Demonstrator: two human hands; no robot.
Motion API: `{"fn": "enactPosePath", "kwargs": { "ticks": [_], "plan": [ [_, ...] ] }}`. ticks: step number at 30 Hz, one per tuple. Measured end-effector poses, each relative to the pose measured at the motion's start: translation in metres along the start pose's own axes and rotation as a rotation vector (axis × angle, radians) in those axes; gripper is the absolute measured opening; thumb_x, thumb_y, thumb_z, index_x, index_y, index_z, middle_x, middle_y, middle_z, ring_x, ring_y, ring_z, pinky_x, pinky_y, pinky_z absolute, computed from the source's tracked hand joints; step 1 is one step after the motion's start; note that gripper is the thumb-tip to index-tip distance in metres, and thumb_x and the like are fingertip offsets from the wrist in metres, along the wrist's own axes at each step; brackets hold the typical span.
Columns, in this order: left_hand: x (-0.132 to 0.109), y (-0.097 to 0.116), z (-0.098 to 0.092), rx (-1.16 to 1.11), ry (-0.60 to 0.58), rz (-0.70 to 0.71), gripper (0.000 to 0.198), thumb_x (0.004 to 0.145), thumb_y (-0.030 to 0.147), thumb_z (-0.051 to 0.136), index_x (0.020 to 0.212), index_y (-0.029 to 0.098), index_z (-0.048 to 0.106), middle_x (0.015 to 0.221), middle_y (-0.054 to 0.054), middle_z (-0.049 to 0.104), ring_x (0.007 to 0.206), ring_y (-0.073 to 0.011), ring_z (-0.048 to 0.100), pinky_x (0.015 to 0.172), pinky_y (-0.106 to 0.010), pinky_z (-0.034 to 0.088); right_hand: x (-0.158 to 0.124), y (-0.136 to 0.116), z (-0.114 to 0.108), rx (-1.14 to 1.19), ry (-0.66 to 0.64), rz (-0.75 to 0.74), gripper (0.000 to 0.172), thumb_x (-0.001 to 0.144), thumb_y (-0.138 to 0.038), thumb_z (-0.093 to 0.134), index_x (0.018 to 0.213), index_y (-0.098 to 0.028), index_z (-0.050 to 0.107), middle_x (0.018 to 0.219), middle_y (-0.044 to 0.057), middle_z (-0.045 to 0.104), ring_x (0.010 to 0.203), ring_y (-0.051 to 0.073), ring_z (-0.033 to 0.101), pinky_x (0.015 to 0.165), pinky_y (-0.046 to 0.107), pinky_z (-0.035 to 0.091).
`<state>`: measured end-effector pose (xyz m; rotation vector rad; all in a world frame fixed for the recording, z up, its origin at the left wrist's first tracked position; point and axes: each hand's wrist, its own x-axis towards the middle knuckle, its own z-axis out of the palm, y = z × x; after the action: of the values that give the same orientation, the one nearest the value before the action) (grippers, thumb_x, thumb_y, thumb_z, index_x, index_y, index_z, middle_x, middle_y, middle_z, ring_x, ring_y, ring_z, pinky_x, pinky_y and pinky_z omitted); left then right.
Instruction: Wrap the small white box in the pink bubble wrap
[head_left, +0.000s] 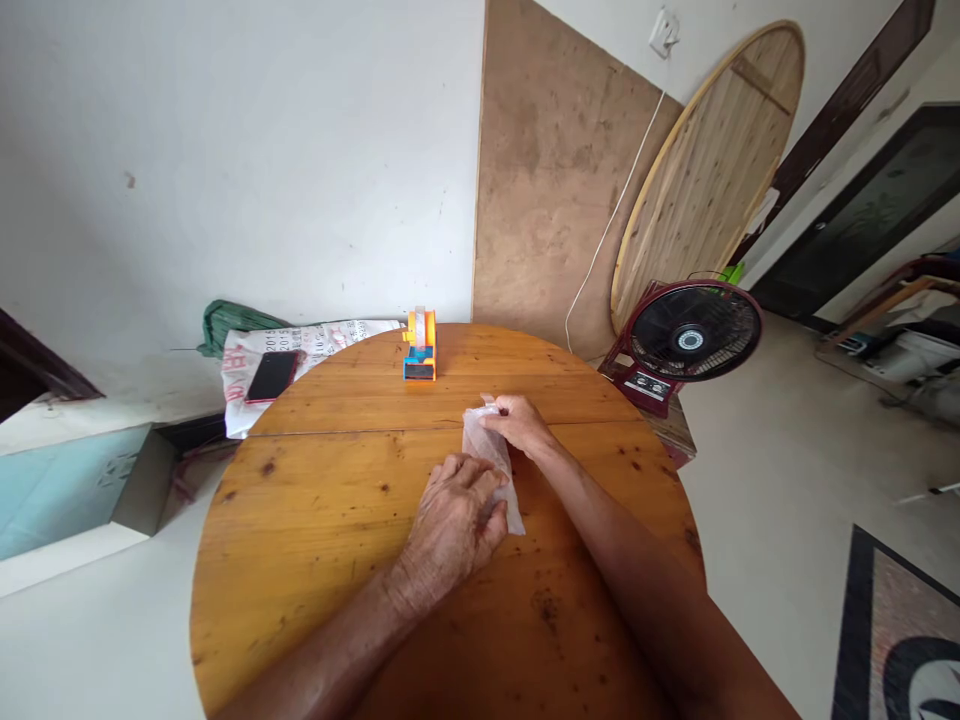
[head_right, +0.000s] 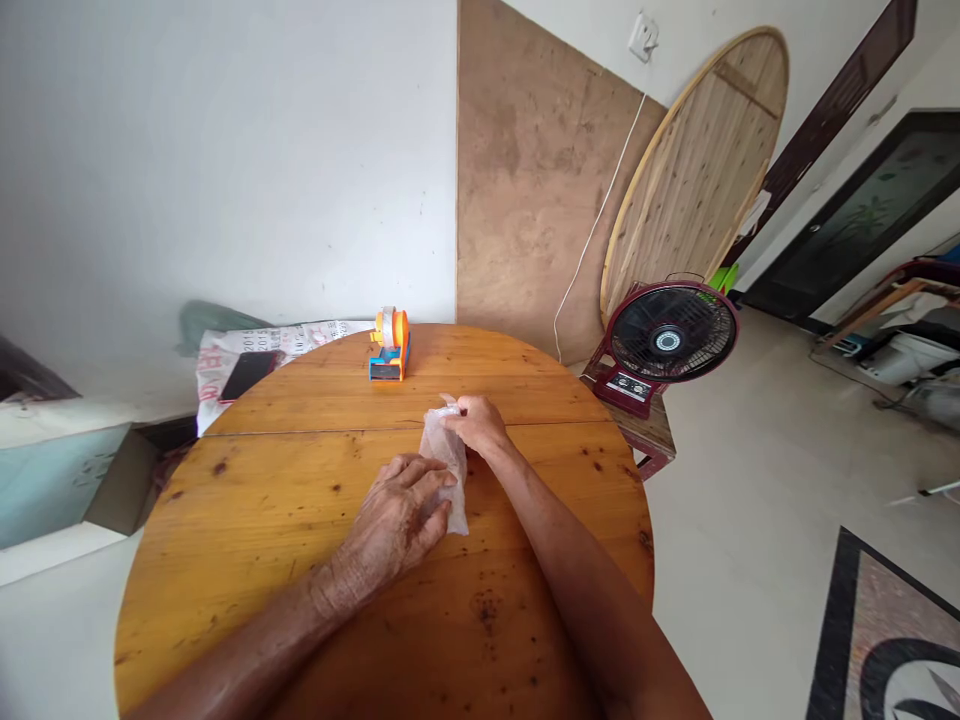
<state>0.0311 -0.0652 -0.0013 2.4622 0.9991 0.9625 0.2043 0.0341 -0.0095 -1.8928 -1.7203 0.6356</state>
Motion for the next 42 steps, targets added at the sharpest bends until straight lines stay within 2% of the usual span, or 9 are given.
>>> {"fn": "enactPosePath", "kwargs": {
  "ticks": [4, 9, 12, 15, 19, 26, 31, 37, 42],
  "plan": [
    [0.0, -0.001, 0.001, 0.025, 0.007, 0.011, 0.027, 0.081, 0.015, 0.055, 0.105, 0.02, 0.065, 0.112, -0.009, 0.065, 0.101, -0.0269, 0.052, 0.088, -0.044, 0.047, -0.004, -0.005, -0.002, -0.053, 0.048, 0.004, 0.02, 0.069, -0.036, 0.063, 0.062, -0.019, 0.057, 0.058, -0.005, 0.051, 0.057, 0.011, 0.043, 0.052, 0.023, 0.025],
    [0.001, 0.001, -0.001, 0.104, 0.0, 0.037, 0.025, 0.08, 0.015, 0.056, 0.102, 0.021, 0.065, 0.131, -0.009, 0.059, 0.112, -0.0309, 0.049, 0.088, -0.047, 0.046, -0.008, -0.012, -0.004, -0.068, 0.045, 0.019, 0.017, 0.068, -0.033, 0.064, 0.06, -0.02, 0.057, 0.059, -0.003, 0.054, 0.058, 0.012, 0.044, 0.054, 0.024, 0.025],
    [0.002, 0.002, -0.003, 0.096, -0.036, 0.036, 0.026, 0.081, 0.015, 0.054, 0.104, 0.021, 0.064, 0.121, -0.008, 0.066, 0.107, -0.0297, 0.052, 0.085, -0.045, 0.046, -0.008, -0.013, -0.005, -0.041, 0.044, 0.025, 0.018, 0.067, -0.032, 0.065, 0.059, -0.02, 0.056, 0.058, -0.003, 0.053, 0.06, 0.012, 0.045, 0.055, 0.025, 0.025],
    [0.003, 0.002, -0.003, 0.037, -0.082, 0.027, 0.026, 0.085, 0.015, 0.05, 0.108, 0.018, 0.062, 0.108, -0.008, 0.069, 0.099, -0.0268, 0.055, 0.085, -0.042, 0.048, -0.008, -0.01, -0.005, 0.033, 0.039, 0.018, 0.019, 0.066, -0.031, 0.066, 0.058, -0.02, 0.053, 0.057, -0.004, 0.049, 0.061, 0.013, 0.044, 0.055, 0.025, 0.025],
    [0.002, -0.001, -0.001, -0.022, -0.097, 0.018, 0.026, 0.087, 0.015, 0.048, 0.109, 0.017, 0.06, 0.101, -0.008, 0.069, 0.095, -0.0254, 0.055, 0.086, -0.039, 0.049, -0.01, -0.01, -0.009, 0.217, -0.011, 0.001, 0.02, 0.067, -0.031, 0.064, 0.06, -0.019, 0.05, 0.056, -0.006, 0.044, 0.058, 0.011, 0.043, 0.053, 0.022, 0.028],
    [0.0, -0.006, 0.002, -0.114, -0.081, -0.037, 0.026, 0.084, 0.015, 0.051, 0.108, 0.018, 0.061, 0.102, -0.007, 0.069, 0.098, -0.0252, 0.056, 0.087, -0.039, 0.049, -0.02, -0.028, -0.025, 0.493, -0.147, 0.035, 0.016, 0.069, -0.029, 0.062, 0.069, -0.019, 0.05, 0.061, -0.005, 0.051, 0.054, 0.01, 0.048, 0.049, 0.021, 0.036],
    [0.001, -0.002, 0.001, -0.121, -0.057, -0.028, 0.024, 0.082, 0.013, 0.051, 0.103, 0.015, 0.062, 0.103, -0.01, 0.067, 0.096, -0.0246, 0.059, 0.086, -0.039, 0.048, -0.039, -0.039, -0.037, 0.57, -0.147, -0.002, 0.021, 0.068, -0.032, 0.066, 0.07, -0.019, 0.051, 0.061, -0.005, 0.051, 0.055, 0.01, 0.048, 0.05, 0.02, 0.036],
    [-0.005, 0.003, 0.001, 0.075, -0.005, -0.143, 0.025, 0.082, 0.02, 0.058, 0.105, 0.021, 0.067, 0.115, -0.012, 0.058, 0.103, -0.0302, 0.054, 0.085, -0.045, 0.045, -0.063, -0.042, -0.041, 0.64, -0.148, -0.125, 0.025, 0.068, -0.038, 0.066, 0.075, -0.019, 0.052, 0.064, -0.006, 0.051, 0.058, 0.01, 0.046, 0.054, 0.021, 0.036],
    [-0.008, 0.009, 0.004, 0.113, 0.141, -0.373, 0.028, 0.076, 0.029, 0.067, 0.1, 0.018, 0.059, 0.104, -0.01, 0.055, 0.101, -0.0303, 0.052, 0.088, -0.047, 0.044, -0.078, -0.044, -0.042, 0.577, -0.139, -0.241, 0.021, 0.072, -0.037, 0.064, 0.075, -0.018, 0.053, 0.064, -0.006, 0.05, 0.059, 0.01, 0.044, 0.056, 0.022, 0.035]
  ]
}}
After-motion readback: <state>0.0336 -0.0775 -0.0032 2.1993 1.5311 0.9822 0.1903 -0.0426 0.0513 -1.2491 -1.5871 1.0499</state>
